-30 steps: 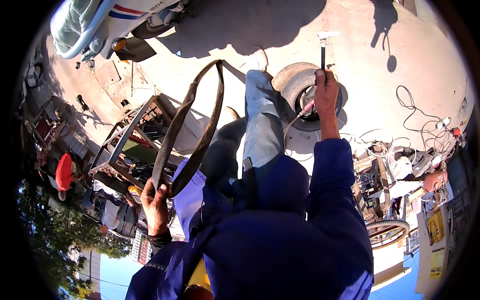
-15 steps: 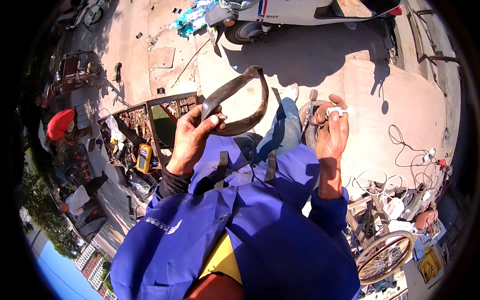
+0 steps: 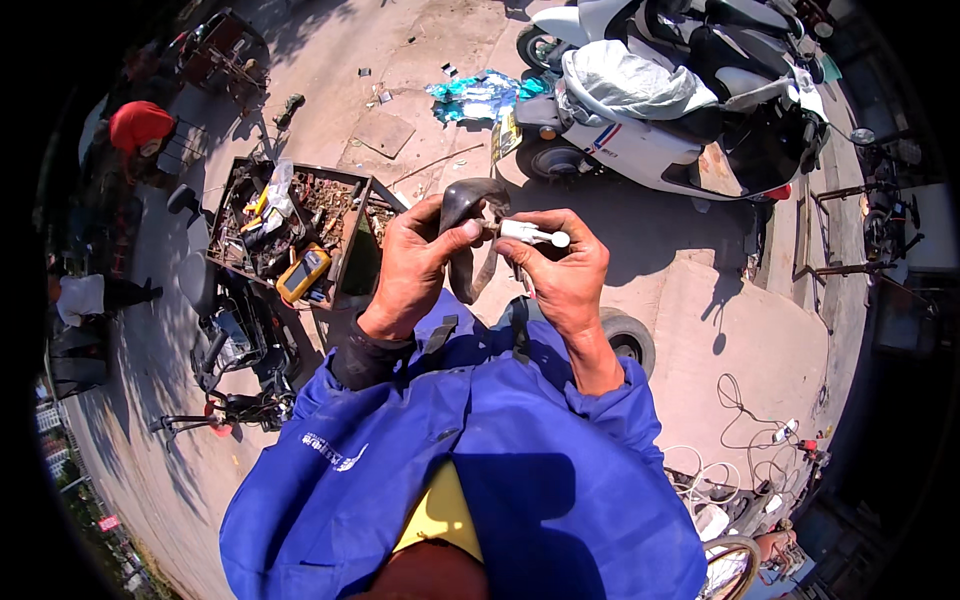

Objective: The person handles a bicycle inner tube, submerges it in a bucket of water to locate a leak, and then uses a metal tool to apply a patch or sealant to the tube. The person works outdoors in a cluttered area with various vehicles and tools.

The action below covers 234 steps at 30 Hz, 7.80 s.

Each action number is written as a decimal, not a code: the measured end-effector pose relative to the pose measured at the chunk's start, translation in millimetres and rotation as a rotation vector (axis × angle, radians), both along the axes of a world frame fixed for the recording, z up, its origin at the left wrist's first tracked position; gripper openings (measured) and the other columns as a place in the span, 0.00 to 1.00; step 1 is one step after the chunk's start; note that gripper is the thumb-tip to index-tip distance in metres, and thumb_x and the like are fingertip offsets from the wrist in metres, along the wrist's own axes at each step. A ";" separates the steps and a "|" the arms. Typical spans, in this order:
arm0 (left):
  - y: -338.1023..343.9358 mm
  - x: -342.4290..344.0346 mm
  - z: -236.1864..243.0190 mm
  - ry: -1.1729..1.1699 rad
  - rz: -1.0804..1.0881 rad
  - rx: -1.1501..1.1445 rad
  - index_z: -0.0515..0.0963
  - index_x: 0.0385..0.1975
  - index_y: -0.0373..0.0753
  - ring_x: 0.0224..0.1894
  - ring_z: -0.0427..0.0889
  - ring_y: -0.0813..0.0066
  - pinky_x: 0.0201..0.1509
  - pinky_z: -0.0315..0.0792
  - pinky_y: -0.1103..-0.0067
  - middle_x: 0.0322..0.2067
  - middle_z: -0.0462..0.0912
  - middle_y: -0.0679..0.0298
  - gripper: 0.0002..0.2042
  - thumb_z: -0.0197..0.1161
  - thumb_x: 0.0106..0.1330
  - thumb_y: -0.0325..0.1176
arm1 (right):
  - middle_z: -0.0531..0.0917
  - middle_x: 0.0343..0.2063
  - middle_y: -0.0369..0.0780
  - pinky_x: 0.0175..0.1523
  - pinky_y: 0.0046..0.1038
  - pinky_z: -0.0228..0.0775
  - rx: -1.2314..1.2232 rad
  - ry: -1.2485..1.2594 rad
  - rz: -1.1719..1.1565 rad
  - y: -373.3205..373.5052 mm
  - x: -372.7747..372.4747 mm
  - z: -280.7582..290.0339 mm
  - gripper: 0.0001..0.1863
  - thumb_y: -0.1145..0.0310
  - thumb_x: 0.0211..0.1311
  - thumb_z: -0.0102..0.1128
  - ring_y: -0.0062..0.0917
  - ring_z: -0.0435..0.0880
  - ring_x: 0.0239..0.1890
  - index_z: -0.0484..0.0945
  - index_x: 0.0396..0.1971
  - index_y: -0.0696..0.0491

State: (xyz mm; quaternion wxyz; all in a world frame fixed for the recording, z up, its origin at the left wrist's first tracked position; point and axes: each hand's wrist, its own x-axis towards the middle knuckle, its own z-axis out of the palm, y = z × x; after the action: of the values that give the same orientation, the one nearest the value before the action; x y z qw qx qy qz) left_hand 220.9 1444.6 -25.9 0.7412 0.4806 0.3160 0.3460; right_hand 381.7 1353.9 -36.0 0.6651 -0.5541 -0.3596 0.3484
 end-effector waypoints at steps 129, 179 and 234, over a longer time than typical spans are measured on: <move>-36.9 84.5 33.7 0.578 -0.251 0.727 0.82 0.38 0.29 0.38 0.88 0.51 0.43 0.80 0.64 0.31 0.86 0.45 0.22 0.74 0.47 0.39 | 0.76 0.42 0.47 0.44 0.35 0.73 -0.712 -0.104 -0.302 -266.7 114.7 -262.5 0.21 0.55 0.74 0.55 0.34 0.78 0.40 0.69 0.54 0.57; -145.0 212.9 -136.5 0.280 -0.812 0.445 0.83 0.40 0.34 0.39 0.87 0.54 0.42 0.78 0.63 0.34 0.87 0.51 0.22 0.75 0.42 0.31 | 0.82 0.46 0.50 0.56 0.32 0.72 -0.761 -0.396 0.172 -271.7 205.6 -243.2 0.23 0.68 0.64 0.57 0.37 0.80 0.46 0.73 0.56 0.66; 355.5 -163.7 -45.1 -0.864 0.429 0.155 0.71 0.51 0.36 0.23 0.75 0.79 0.37 0.68 0.76 0.25 0.74 0.69 0.19 0.64 0.61 0.32 | 0.80 0.55 0.50 0.49 0.29 0.82 -0.499 0.374 0.177 436.8 147.9 -146.8 0.40 0.57 0.69 0.68 0.32 0.85 0.50 0.59 0.71 0.59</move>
State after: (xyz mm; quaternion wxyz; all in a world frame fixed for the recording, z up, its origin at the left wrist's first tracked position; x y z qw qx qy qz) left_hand 57.2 1800.1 -71.0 0.6787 0.2710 0.0447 0.6811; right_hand 529.6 1790.7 -182.8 0.5304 -0.5932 -0.1815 0.5779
